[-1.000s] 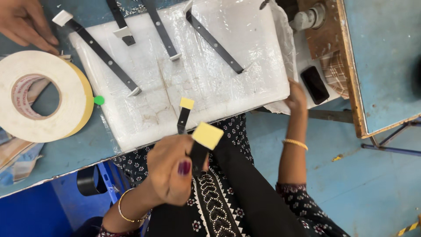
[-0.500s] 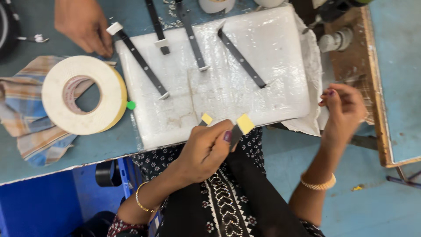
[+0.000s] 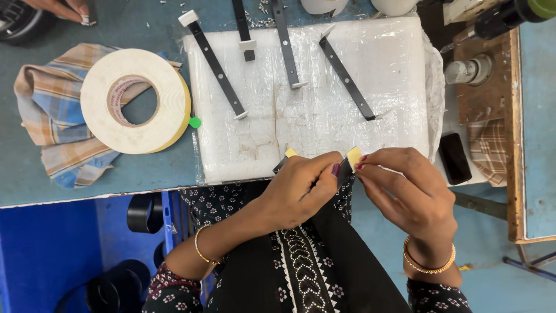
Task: The person applies small pieces of yellow adhesive tape to the ends of black metal brackets. They tear tape from a roll, place it on the bracket ends, and press it down, repeating the process for multiple brackets on a workbench.
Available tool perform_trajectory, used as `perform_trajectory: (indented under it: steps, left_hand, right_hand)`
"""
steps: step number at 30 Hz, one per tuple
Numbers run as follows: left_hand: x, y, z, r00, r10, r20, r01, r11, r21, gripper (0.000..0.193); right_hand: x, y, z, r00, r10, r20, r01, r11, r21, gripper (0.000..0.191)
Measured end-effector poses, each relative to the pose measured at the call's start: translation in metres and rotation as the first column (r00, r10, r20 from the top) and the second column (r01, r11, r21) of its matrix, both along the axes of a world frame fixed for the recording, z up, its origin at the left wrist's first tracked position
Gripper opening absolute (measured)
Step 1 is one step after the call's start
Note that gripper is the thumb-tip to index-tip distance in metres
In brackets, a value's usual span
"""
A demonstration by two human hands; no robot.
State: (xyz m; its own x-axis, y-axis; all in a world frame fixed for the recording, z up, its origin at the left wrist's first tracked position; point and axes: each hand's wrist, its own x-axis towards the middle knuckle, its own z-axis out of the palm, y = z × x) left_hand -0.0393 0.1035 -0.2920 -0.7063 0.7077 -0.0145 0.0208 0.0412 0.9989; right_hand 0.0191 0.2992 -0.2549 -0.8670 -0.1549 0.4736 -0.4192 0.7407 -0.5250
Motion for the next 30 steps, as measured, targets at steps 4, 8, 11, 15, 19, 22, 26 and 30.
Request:
perform_trajectory:
  steps: [4,8,11,15,19,22,26,30]
  left_hand:
    - [-0.002,0.004,0.000,1.000,-0.002,0.028,0.001,1.000,0.005,0.024]
    - [-0.002,0.008,0.000,1.000,0.018,-0.011,-0.018,0.999,0.026,0.024]
    - [-0.001,0.006,-0.002,1.000,0.007,-0.026,-0.007,1.000,0.029,0.024]
    - [0.000,0.003,-0.004,1.000,0.002,-0.029,0.000,0.999,0.054,0.024]
    - [0.001,0.002,-0.004,0.999,0.007,-0.034,-0.006,1.000,0.031,0.022]
    - [0.000,0.003,-0.003,0.999,0.005,-0.047,-0.004,0.999,0.033,0.023]
    - [0.001,0.004,-0.002,0.998,0.006,-0.056,-0.005,1.000,0.018,0.022]
    - [0.002,0.006,-0.001,0.997,0.006,-0.073,-0.005,1.000,0.013,0.022]
  right_hand:
    - [-0.002,0.005,-0.010,0.997,0.019,-0.079,-0.013,0.997,0.080,0.021]
    - [-0.003,0.005,-0.022,0.995,-0.022,-0.100,0.030,0.997,0.077,0.021]
    - [-0.001,0.002,-0.027,0.992,-0.120,-0.034,0.120,0.993,-0.005,0.021]
    - [0.000,-0.001,-0.029,0.970,-0.108,0.220,0.217,0.791,-0.571,0.017]
    - [0.006,-0.002,-0.022,0.993,-0.072,0.098,0.096,0.957,-0.273,0.022]
    - [0.012,-0.003,-0.016,0.992,-0.116,0.054,0.121,0.988,-0.092,0.024]
    - [0.013,-0.004,-0.010,0.993,-0.106,0.052,0.109,0.993,-0.054,0.023]
    - [0.012,-0.007,-0.004,0.994,-0.104,0.045,0.104,0.995,-0.008,0.021]
